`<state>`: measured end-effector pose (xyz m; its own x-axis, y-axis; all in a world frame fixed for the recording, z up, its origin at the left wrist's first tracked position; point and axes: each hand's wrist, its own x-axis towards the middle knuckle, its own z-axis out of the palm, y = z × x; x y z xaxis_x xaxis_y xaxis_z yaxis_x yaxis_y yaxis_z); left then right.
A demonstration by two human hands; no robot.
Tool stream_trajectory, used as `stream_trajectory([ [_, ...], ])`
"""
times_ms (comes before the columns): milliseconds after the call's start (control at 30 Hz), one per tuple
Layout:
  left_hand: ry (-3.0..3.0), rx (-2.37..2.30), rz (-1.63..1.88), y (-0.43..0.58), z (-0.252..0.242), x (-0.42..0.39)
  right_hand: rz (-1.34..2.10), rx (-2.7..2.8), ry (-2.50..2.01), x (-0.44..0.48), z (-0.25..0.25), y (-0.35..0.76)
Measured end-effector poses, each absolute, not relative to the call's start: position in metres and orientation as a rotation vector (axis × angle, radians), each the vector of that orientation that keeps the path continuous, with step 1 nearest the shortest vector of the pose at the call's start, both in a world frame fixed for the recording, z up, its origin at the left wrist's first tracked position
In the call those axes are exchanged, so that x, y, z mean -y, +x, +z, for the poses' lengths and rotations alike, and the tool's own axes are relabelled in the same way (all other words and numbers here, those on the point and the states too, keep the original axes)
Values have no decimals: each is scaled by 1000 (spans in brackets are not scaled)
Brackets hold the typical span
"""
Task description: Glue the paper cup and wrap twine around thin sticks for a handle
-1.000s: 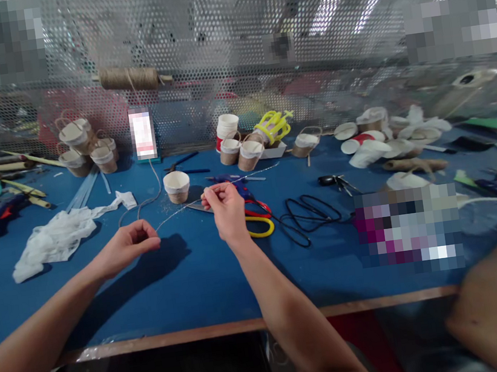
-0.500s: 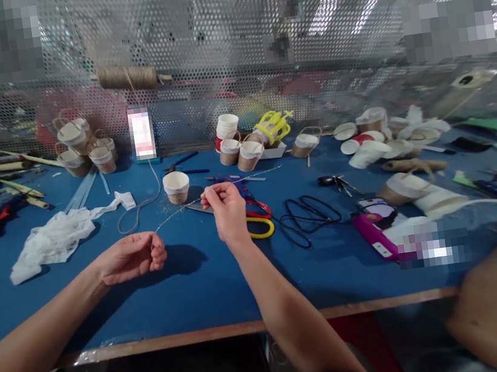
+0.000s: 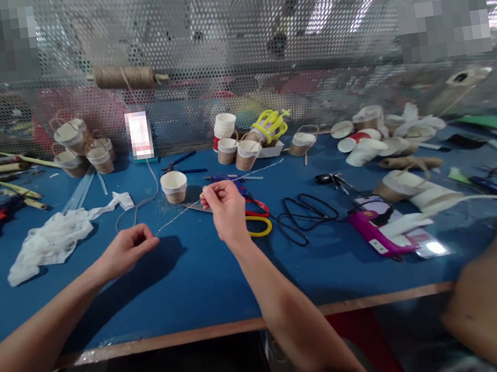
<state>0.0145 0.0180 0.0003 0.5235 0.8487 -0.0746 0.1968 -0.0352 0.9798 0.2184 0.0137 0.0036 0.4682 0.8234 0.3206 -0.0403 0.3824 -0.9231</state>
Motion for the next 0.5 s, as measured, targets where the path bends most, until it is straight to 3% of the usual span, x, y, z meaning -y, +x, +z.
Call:
stream_trajectory([
  [133,1967,-1208,931,12,3,-21,648,937,-1081,-14,0,216],
  [333,1225,-889,680,12,3,-21,673,863,-1072,-20,-1,218],
  [500,1021,-793,740,10,1,-25,679,860,-1060,-21,0,220],
])
